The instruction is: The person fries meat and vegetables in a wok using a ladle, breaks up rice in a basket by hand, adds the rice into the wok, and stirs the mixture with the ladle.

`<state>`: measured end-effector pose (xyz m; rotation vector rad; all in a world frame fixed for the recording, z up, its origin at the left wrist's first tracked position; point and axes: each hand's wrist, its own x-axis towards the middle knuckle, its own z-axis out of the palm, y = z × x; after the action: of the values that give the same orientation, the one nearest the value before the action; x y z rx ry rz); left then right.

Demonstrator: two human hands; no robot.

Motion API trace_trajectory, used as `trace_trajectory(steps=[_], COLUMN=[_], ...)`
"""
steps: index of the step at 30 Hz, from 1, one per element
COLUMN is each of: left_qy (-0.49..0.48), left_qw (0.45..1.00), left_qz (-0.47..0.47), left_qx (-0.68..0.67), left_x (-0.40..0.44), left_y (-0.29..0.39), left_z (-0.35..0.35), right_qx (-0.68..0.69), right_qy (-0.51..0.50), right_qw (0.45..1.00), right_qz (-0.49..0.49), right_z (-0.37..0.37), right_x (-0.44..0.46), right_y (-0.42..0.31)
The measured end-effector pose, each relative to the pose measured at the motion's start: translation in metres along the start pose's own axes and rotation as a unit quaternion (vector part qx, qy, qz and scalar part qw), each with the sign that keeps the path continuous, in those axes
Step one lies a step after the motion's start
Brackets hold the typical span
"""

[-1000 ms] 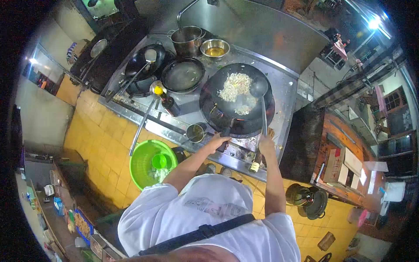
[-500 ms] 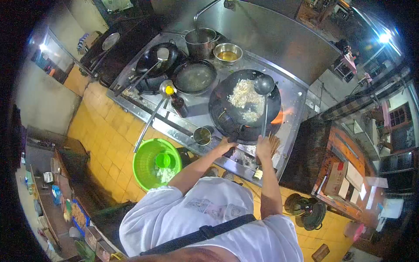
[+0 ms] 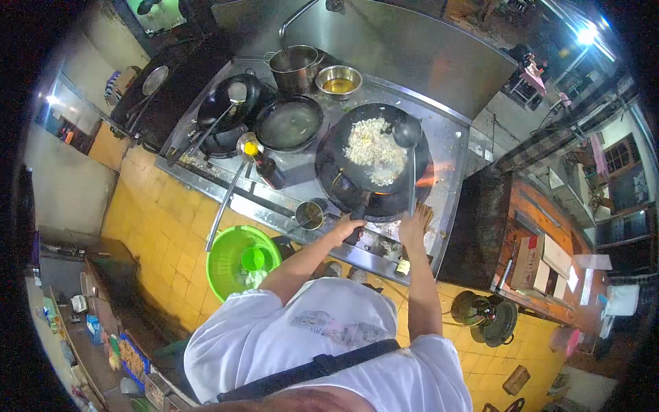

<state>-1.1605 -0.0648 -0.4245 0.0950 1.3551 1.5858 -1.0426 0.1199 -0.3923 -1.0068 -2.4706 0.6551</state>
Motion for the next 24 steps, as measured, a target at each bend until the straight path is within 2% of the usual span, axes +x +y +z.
trace_trajectory(steps=[1,3,4,6,7,8,9,10,11,13,14,16,17,18,19,20,21,22,24], left_qy=[0.000,0.013,0.014,0.118,0.060,0.128,0.016,-0.093,-0.091,-0.119,-0.100,-0.037,0.026,0.023,0.102,0.050,-0.027,-0.026,-0.042], left_qw=[1.000,1.000,1.000,0.987,0.988,0.984,0.966,0.908,0.909,0.905,0.902,0.977,0.992,0.996,0.991,0.990,0.979,0.979,0.975], left_qz=[0.001,-0.002,-0.006,-0.101,-0.104,-0.114,-0.146,-0.178,-0.180,-0.219,-0.239,-0.135,-0.095,-0.081,-0.091,-0.104,-0.156,-0.156,-0.190], left_qx=[-0.002,0.009,0.007,0.043,-0.097,-0.054,-0.214,-0.368,-0.365,-0.344,-0.346,-0.161,-0.082,-0.034,-0.006,-0.076,-0.132,-0.127,-0.105], left_x=[0.000,-0.002,-0.008,-0.021,-0.015,-0.060,-0.087,-0.106,-0.110,-0.112,-0.102,-0.083,-0.065,-0.083,-0.117,-0.141,-0.170,-0.166,-0.154], left_y=[0.000,0.003,0.009,0.033,0.023,0.068,0.098,0.111,0.118,0.128,0.124,0.078,0.043,0.038,0.053,0.054,0.073,0.078,0.088], left_z=[0.002,0.003,0.008,0.031,0.037,0.075,0.089,0.093,0.089,0.078,0.066,0.040,0.030,0.042,0.072,0.083,0.096,0.095,0.093], right_qx=[-0.002,-0.087,-0.024,0.053,-0.015,-0.083,-0.079,-0.147,-0.211,-0.165,-0.123,-0.139,-0.178,-0.214,-0.244,-0.241,-0.230,-0.218,-0.184], right_qy=[0.000,-0.186,-0.290,-0.454,-0.452,-0.444,-0.440,-0.398,-0.350,-0.353,-0.352,-0.353,-0.335,-0.312,-0.285,-0.281,-0.276,-0.266,-0.305], right_qw=[1.000,0.975,0.957,0.866,0.875,0.881,0.883,0.904,0.911,0.919,0.923,0.921,0.922,0.923,0.924,0.927,0.932,0.939,0.934], right_qz=[-0.002,-0.084,0.000,0.200,0.171,0.140,0.141,0.049,-0.044,-0.067,-0.093,-0.085,-0.080,-0.074,-0.069,-0.063,-0.040,-0.020,-0.003], right_z=[0.010,0.021,-0.025,-0.133,-0.168,-0.192,-0.205,-0.216,-0.222,-0.228,-0.231,-0.230,-0.227,-0.221,-0.213,-0.205,-0.198,-0.195,-0.205], right_x=[0.000,0.005,0.007,0.010,0.004,0.004,0.001,-0.010,-0.017,-0.025,-0.030,-0.037,-0.042,-0.046,-0.050,-0.052,-0.057,-0.057,-0.063], right_y=[0.027,0.069,0.036,-0.052,-0.082,-0.102,-0.106,-0.104,-0.104,-0.110,-0.112,-0.119,-0.119,-0.119,-0.117,-0.114,-0.111,-0.118,-0.124])
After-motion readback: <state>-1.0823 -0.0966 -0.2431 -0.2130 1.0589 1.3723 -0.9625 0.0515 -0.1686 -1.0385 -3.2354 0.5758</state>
